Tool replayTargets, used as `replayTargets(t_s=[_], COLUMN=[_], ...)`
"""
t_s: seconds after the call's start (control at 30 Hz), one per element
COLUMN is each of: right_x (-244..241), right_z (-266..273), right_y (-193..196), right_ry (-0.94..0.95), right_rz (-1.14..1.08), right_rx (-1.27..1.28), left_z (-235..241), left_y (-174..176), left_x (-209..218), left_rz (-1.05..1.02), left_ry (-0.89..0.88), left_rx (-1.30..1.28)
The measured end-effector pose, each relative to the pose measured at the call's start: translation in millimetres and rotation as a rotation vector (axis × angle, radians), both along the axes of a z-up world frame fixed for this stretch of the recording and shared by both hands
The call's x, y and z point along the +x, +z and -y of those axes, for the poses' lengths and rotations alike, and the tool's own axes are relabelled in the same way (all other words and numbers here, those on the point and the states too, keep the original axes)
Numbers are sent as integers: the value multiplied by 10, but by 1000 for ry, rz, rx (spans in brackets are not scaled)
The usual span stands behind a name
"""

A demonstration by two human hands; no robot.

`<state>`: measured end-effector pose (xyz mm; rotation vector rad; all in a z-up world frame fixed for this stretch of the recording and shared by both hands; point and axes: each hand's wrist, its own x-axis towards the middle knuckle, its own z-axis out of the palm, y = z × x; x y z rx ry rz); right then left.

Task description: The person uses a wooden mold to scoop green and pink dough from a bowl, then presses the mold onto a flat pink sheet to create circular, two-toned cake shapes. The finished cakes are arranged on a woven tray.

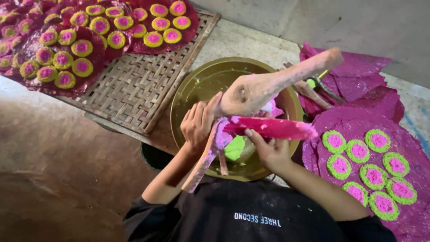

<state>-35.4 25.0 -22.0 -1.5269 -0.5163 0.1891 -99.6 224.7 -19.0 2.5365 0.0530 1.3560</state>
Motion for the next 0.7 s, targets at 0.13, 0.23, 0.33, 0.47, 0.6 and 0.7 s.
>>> replayTargets(t_s=[0.13,0.23,0.33,0.47,0.6,0.7], right_x=[179,309,370,331,375,580], right_z=[60,252,400,546,759,1013], right_y=[-104,-115,-124,-184,-200,-127], right_ry=[217,245,239,74,97,-18], right_rz=[-426,-493,-638,-699,-624,-410], right_rx=[539,663,811,773,824,880], left_z=[-169,-281,-350,-379,-370,-374], left_y=[-73,-138,-163,-143,-122,-124], left_x=[72,70,20,-28,-89,-254], left_rz=[31,9,130,170,136,113], left_ry=[120,157,-38,17,-95,-140], left_rx=[186,135,-176,-235,-480,-579])
